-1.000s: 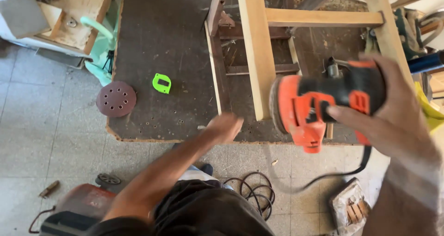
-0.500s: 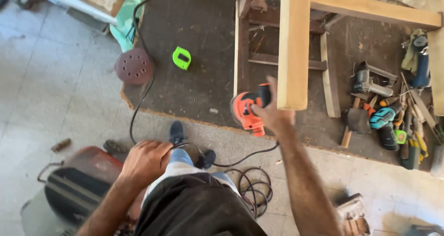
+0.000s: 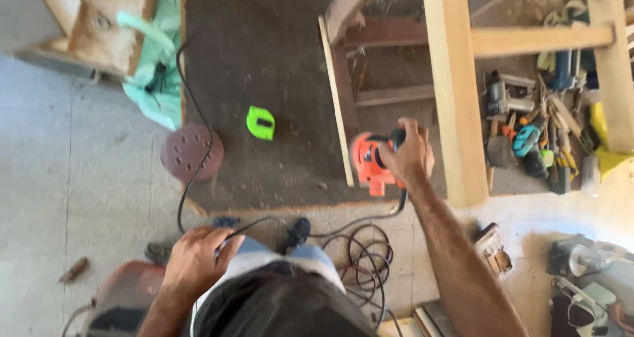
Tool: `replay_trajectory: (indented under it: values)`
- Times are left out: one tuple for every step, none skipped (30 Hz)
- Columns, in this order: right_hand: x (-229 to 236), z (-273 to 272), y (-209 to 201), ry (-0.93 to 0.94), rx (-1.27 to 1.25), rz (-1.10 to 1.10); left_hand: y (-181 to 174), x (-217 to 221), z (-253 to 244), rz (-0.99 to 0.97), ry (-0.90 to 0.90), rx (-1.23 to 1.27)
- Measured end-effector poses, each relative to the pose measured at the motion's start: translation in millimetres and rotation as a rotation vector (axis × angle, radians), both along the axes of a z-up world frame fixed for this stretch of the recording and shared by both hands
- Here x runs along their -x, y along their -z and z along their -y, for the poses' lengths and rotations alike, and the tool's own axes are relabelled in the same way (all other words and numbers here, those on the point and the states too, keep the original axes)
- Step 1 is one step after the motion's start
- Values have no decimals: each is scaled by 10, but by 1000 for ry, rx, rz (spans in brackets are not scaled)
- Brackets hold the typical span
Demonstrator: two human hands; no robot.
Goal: The person uses an electric sander to smooth the surface of a wooden chair frame. They move the sander along the legs and crossbars of the chair, repositioning the frame as needed to access different areas.
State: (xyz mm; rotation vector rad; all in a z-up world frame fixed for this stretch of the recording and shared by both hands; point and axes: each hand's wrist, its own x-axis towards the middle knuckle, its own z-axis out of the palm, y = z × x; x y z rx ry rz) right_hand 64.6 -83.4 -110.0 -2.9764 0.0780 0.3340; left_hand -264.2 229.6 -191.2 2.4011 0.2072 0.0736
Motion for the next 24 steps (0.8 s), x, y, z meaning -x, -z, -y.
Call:
replay_trajectory:
  values:
    - [30, -202, -75, 4, -2, 7, -6, -67, -178, 7, 4, -2]
    - [57, -379, -144, -6, 37, -5, -6, -139, -330, -2, 2, -19]
    - [198, -501, -192, 0, 76, -37, -40, -130, -477, -30, 17, -35]
    - [163, -653, -179, 20, 74, -48, -2, -189, -626, -40, 38, -37]
    - [202, -748, -176, 17, 65, -30, 25, -215, -760, 5, 57, -49]
    - [244, -840, -181, 13, 57, -13, 44, -235, -888, 51, 76, -60]
    - [217, -840, -154, 30, 59, -7, -40, -285, -1017, 57, 92, -58]
    - [204, -847, -138, 114, 54, -38, -134, -323, -1154, 103, 76, -95]
    - [168, -886, -112, 187, 43, -69, -232, -349, -1297, 150, 49, -137]
    - [88, -820, -123, 193, 38, -62, -231, -389, -1455, 157, 55, -140]
    - [49, -742, -116, 205, -7, -75, -240, -389, -1607, 166, 39, -195]
    - [12, -653, -106, 217, -52, -88, -249, -391, -1749, 175, 23, -251]
    - [-9, -645, -215, 226, -55, -86, -248, -408, -1861, 178, 32, -252]
    - [-28, -623, -328, 316, -151, -193, -253, -424, -1960, -3, -28, -284]
    - [-46, -592, -441, 403, -251, -297, -259, -446, -2055, -179, -93, -316]
    - [-29, -559, -469, 411, -257, -293, -338, -587, -1911, -173, -84, -321]
    - [-30, -527, -501, 427, -266, -288, -424, -739, -1764, -7, -104, -340]
    - [-24, -485, -536, 444, -275, -282, -513, -883, -1605, 159, -123, -356]
    - [-62, -306, -318, 447, -284, -276, -628, -1083, -1224, 167, -118, -362]
    - [-92, -122, -92, 423, -264, -220, -734, -1270, -832, 324, -51, -341]
    - [-78, 61, 161, 394, -242, -176, -838, -1384, -422, 467, 11, -318]
    - [29, -57, -15, 393, -249, -184, -903, -1520, -40, 462, 14, -326]
    - [89, -188, -203, 471, -439, -165, -967, -1693, 332, 509, 106, -192]
    - [153, -302, -404, 547, -629, -147, -1032, -1868, 716, 554, 199, -58]
